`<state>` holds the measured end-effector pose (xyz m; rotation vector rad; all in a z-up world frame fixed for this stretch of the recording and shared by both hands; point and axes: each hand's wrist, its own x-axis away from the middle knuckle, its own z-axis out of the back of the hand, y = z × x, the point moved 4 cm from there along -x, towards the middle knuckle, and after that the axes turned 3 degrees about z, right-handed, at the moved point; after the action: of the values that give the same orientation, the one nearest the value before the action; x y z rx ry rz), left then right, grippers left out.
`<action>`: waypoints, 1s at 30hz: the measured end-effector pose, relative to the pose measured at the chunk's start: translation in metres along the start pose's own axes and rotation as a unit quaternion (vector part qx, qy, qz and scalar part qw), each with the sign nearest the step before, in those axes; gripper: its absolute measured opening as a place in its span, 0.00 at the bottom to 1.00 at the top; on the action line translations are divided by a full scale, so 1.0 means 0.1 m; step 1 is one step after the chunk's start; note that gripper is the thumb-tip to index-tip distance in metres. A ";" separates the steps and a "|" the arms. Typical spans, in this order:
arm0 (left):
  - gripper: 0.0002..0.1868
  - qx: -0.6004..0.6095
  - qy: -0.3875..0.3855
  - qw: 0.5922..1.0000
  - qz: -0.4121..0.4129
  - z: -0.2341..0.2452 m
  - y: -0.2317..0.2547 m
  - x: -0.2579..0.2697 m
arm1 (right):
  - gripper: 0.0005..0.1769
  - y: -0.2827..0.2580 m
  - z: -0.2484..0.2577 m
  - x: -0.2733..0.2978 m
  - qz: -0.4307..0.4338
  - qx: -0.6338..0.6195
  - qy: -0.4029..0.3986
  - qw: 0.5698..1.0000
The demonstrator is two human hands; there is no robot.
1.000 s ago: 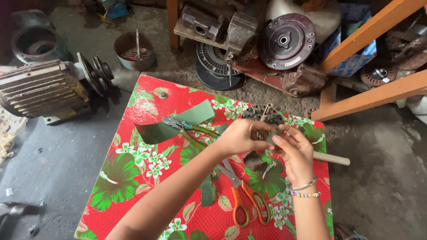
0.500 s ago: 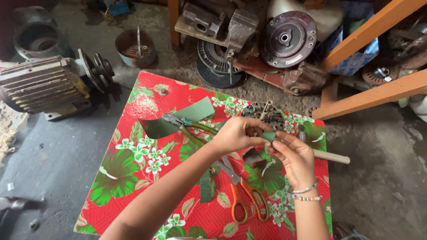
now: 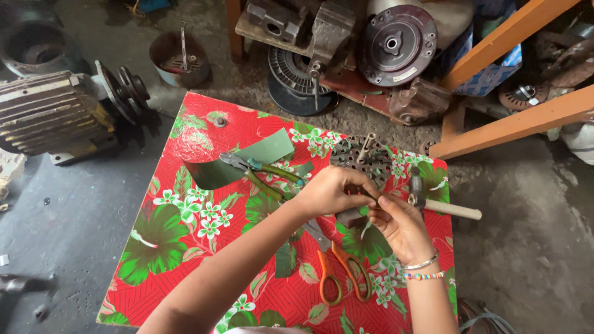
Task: The person cuts strips of green insulation paper with scissors and inserts them into the slots of a ceiling fan motor stator.
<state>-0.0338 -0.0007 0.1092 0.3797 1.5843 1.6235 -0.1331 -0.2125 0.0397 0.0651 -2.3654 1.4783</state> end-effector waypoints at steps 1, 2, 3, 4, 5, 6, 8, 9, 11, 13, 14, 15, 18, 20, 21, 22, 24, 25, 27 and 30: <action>0.11 0.002 0.000 1.000 0.002 -0.01 -0.02 0.00 | 0.11 0.00 0.00 0.00 -0.002 0.005 -0.006 1.000; 0.11 -0.019 0.016 1.000 -0.012 -0.02 -0.02 0.00 | 0.11 0.00 0.00 0.00 -0.004 0.005 -0.005 1.000; 0.11 -0.040 0.033 0.998 -0.024 -0.02 -0.02 0.01 | 0.12 -0.01 -0.02 -0.01 -0.003 0.017 -0.016 1.000; 0.11 -0.038 0.033 0.998 -0.023 -0.04 -0.03 0.01 | 0.13 -0.02 -0.04 0.00 -0.002 0.028 -0.028 0.999; 0.10 -0.023 0.035 0.999 0.014 -0.07 -0.06 0.02 | 0.13 -0.01 -0.05 0.01 -0.004 0.028 -0.027 0.999; 0.10 -0.007 0.036 0.998 0.051 -0.09 -0.10 0.04 | 0.14 -0.01 -0.08 0.02 0.007 0.031 -0.023 0.999; 0.10 -0.029 0.048 0.998 0.011 -0.09 -0.06 0.06 | 0.14 -0.05 -0.14 0.03 0.022 0.036 -0.022 0.999; 0.10 -0.050 0.058 0.997 -0.027 -0.08 -0.03 0.09 | 0.15 -0.06 -0.18 0.05 0.027 0.034 -0.020 0.999; 0.11 -0.092 0.053 0.994 -0.020 -0.09 -0.04 0.15 | 0.15 -0.07 -0.27 0.12 0.030 0.032 -0.016 0.999; 0.11 -0.132 0.046 0.990 -0.012 -0.11 -0.07 0.21 | 0.15 -0.12 -0.37 0.15 0.062 0.003 -0.017 0.998; 0.12 -0.101 0.058 0.992 -0.047 -0.12 -0.05 0.25 | 0.15 -0.10 -0.42 0.19 0.062 0.003 -0.016 0.998; 0.13 -0.071 0.070 0.992 -0.082 -0.12 -0.02 0.28 | 0.16 -0.08 -0.48 0.24 0.068 0.023 -0.011 0.997; 0.15 -0.040 0.065 0.995 -0.057 -0.10 0.00 0.33 | 0.18 -0.05 -0.61 0.32 0.074 0.030 -0.009 0.997; 0.15 -0.037 0.070 0.996 -0.049 -0.07 0.06 0.34 | 0.18 -0.04 -0.63 0.35 0.074 0.019 -0.011 0.997; 0.15 -0.035 0.076 0.996 -0.045 -0.05 0.10 0.32 | 0.18 -0.07 -0.62 0.34 0.086 0.018 -0.013 0.996; 0.15 -0.034 0.075 0.996 -0.045 -0.04 0.13 0.31 | 0.18 -0.08 -0.60 0.33 0.099 0.017 -0.014 0.995; 0.19 -0.029 0.084 0.995 -0.040 -0.01 0.16 0.29 | 0.16 -0.14 -0.55 0.23 0.132 0.030 -0.001 0.991; 0.19 -0.028 0.085 0.995 -0.040 -0.01 0.15 0.25 | 0.13 -0.19 -0.51 0.20 0.162 0.042 0.010 0.986; 0.09 -0.043 0.101 0.993 -0.037 0.00 0.11 0.17 | 0.14 -0.26 -0.46 0.13 0.148 0.057 0.015 0.987; 0.10 -0.037 0.132 0.987 -0.082 0.03 0.13 0.15 | 0.15 -0.30 -0.47 0.13 0.131 0.068 0.015 0.989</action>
<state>-0.0453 0.0135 0.1173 -0.0071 1.6934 1.6505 -0.1260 -0.1831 0.0878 -0.2421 -2.3142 1.7467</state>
